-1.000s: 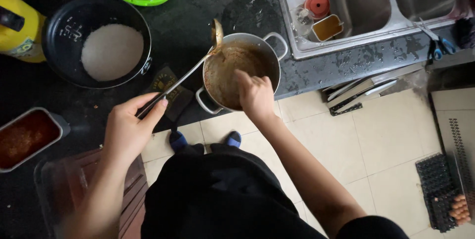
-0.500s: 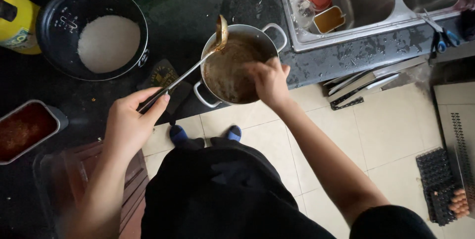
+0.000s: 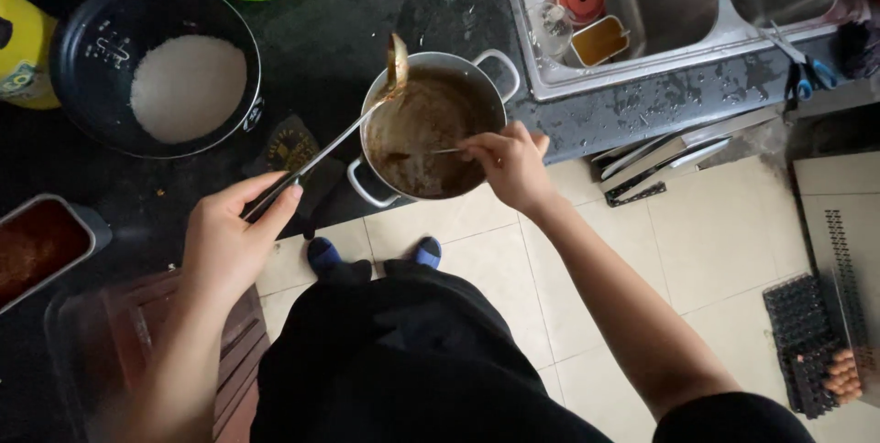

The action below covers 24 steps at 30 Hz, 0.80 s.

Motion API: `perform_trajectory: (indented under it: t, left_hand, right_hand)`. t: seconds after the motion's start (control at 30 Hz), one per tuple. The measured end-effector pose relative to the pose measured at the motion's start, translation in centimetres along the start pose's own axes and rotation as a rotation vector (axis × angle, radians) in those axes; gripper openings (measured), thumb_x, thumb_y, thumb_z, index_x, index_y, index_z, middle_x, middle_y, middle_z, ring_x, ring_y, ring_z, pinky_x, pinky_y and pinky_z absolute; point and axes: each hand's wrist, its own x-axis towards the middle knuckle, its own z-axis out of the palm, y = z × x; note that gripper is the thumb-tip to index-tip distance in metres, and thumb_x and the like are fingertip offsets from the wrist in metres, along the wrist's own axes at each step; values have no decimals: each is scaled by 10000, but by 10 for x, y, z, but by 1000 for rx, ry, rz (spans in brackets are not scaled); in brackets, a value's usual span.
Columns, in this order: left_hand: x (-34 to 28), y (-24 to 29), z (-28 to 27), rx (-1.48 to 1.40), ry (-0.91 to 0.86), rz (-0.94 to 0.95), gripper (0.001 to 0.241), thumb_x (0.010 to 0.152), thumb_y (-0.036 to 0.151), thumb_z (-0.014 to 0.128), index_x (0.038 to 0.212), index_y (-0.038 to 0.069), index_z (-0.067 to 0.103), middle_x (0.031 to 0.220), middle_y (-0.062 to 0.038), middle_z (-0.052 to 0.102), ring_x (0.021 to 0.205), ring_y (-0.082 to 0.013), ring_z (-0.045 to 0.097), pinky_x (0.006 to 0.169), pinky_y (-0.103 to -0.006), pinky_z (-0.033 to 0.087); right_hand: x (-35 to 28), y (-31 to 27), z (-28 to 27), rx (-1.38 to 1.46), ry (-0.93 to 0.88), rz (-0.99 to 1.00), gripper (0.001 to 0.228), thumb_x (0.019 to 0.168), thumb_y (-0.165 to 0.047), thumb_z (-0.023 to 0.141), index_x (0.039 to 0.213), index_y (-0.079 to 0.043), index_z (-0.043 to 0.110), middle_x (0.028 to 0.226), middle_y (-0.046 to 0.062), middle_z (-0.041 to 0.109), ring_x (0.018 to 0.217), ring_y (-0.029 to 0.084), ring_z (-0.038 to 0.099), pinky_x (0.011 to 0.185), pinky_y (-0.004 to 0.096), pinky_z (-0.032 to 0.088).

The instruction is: Preparing sauce in a pot on a stove, transferring it into containers, and cleaning the pot in the sink.

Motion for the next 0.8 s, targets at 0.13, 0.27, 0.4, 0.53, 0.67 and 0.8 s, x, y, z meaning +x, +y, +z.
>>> perform_trajectory:
  t: [0.13, 0.27, 0.4, 0.53, 0.67, 0.8]
  left_hand:
    - [-1, 6, 4, 11, 5, -53, 315, 927, 280, 761, 1155, 64, 767, 962, -100, 797, 850, -146, 753, 747, -281, 551]
    - [-2, 7, 5, -2, -27, -93, 324, 913, 282, 760, 1157, 68, 767, 939, -99, 805, 816, -144, 749, 716, -283, 548]
    - [-3, 3, 6, -59, -20, -19, 322, 923, 277, 754, 1155, 54, 757, 959, -94, 803, 852, -118, 749, 746, -260, 554]
    - [-6, 17, 4, 30, -45, -103, 323, 917, 278, 760, 1161, 65, 765, 945, -105, 799, 799, -157, 744, 705, -291, 544]
    - [-4, 4, 7, -4, -38, -8, 313, 919, 264, 758, 1152, 56, 759, 941, -103, 798, 815, -135, 756, 703, -275, 554]
    - [-6, 9, 10, 35, -22, 13, 297, 925, 271, 761, 1141, 67, 764, 940, -96, 793, 783, -119, 750, 671, -274, 551]
  right_hand:
    - [9, 14, -3, -35, 59, 42, 191, 995, -226, 662, 1113, -270, 805, 897, -56, 733, 943, 185, 521, 895, 410, 285]
    - [3, 13, -3, -21, 37, -38, 167, 1003, -230, 666, 1093, -259, 803, 833, -45, 713, 902, 194, 520, 872, 404, 279]
    - [7, 13, -14, -35, -47, -77, 181, 983, -212, 655, 1063, -258, 812, 767, -54, 701, 869, 197, 519, 852, 407, 276]
    - [6, 5, -23, -87, 13, -41, 181, 1012, -245, 663, 1113, -244, 813, 774, -41, 675, 886, 178, 518, 867, 386, 287]
    - [3, 10, -33, -83, -31, -97, 206, 1002, -203, 635, 1109, -224, 809, 813, -96, 735, 895, 170, 521, 863, 385, 278]
    - [-2, 12, -33, -145, 44, -51, 208, 1024, -199, 636, 1139, -211, 809, 847, -76, 742, 891, 163, 533, 874, 386, 287]
